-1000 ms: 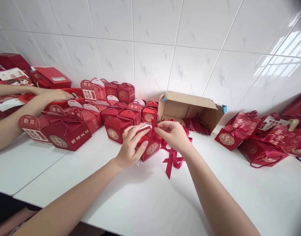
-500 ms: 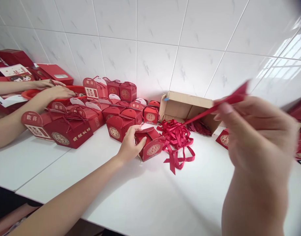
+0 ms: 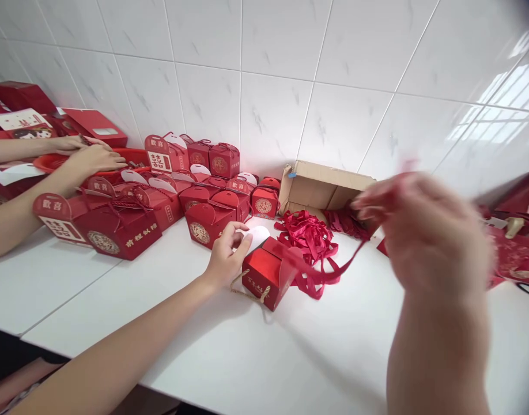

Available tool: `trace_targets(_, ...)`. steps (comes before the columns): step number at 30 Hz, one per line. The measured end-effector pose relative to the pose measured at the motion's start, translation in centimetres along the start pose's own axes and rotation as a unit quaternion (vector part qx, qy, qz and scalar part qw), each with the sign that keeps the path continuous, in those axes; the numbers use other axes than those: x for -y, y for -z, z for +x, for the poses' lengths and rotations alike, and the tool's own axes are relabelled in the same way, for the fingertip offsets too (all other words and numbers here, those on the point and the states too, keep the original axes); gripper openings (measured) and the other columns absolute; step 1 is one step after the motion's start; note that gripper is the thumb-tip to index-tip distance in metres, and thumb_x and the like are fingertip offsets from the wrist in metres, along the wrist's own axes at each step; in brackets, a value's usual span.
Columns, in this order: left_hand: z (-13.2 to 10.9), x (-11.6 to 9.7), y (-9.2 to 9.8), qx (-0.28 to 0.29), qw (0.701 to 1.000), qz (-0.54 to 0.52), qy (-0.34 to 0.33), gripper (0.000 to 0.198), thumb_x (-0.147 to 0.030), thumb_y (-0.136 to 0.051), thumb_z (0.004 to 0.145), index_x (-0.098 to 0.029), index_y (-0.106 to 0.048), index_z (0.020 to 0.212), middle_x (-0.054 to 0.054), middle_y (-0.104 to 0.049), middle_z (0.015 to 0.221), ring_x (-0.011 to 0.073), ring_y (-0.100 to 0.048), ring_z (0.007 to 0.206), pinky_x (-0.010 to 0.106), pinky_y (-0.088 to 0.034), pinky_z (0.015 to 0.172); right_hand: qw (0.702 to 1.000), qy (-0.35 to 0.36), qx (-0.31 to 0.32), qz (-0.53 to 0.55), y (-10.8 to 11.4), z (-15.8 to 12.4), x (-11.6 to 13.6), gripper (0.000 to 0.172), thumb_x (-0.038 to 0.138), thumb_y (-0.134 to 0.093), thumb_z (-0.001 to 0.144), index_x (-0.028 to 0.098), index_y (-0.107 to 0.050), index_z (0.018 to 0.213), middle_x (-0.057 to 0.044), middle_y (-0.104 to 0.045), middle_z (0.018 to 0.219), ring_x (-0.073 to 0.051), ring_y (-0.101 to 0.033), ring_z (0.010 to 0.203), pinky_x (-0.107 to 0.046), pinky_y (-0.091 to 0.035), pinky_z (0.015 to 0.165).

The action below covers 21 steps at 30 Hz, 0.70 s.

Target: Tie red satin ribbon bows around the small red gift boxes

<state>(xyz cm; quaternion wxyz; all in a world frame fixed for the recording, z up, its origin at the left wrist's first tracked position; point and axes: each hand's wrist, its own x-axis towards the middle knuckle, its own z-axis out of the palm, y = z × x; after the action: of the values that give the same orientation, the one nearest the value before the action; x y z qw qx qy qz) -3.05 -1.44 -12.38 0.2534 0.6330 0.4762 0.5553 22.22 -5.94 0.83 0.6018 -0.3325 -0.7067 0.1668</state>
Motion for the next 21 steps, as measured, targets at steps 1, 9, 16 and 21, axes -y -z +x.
trace_targets(1,-0.1,-0.1,0.0,0.006,1.000,-0.012,-0.002,0.019,-0.038,-0.049,0.086,-0.022,-0.045,0.096,-0.006,-0.048,0.058,0.0097,-0.041,0.051,0.021,-0.031,0.050,0.997,-0.064,0.047,0.002,-1.4,0.0,0.0,0.023,0.038,-0.046,0.089,0.022,-0.057,0.077,-0.003,-0.061,0.080,-0.015,-0.059,0.076,-0.028,-0.046,0.065)
trace_targets(9,-0.6,-0.7,-0.1,0.067,0.997,-0.040,-0.015,0.024,-0.039,-0.047,0.087,-0.022,-0.043,0.103,-0.004,-0.054,0.066,0.0098,-0.040,0.052,0.022,-0.031,0.052,0.912,-0.189,0.334,-0.143,-8.5,-1.0,-3.5,0.025,0.028,-0.044,0.083,0.017,-0.048,0.061,-0.003,-0.058,0.078,-0.014,-0.053,0.068,-0.024,-0.040,0.059)
trace_targets(16,-0.8,-0.9,-0.1,0.082,0.996,-0.034,-0.018,0.025,-0.039,-0.047,0.088,-0.022,-0.041,0.106,-0.003,-0.055,0.069,0.0099,-0.041,0.053,0.022,-0.031,0.052,0.906,-0.208,0.323,-0.177,-8.9,-1.2,-4.3,0.024,0.026,-0.046,0.081,0.018,-0.044,0.059,-0.004,-0.057,0.072,-0.015,-0.052,0.066,-0.024,-0.036,0.054)
trace_targets(21,-0.9,-0.9,-0.1,0.083,0.996,-0.028,-0.029,0.024,-0.038,-0.046,0.088,-0.022,-0.041,0.106,-0.004,-0.050,0.065,0.0096,-0.039,0.052,0.022,-0.030,0.051,0.903,-0.202,0.342,-0.167,-9.1,-1.3,-4.1,0.027,0.026,-0.043,0.082,0.018,-0.039,0.057,-0.002,-0.052,0.068,-0.014,-0.048,0.062,-0.025,-0.035,0.055)
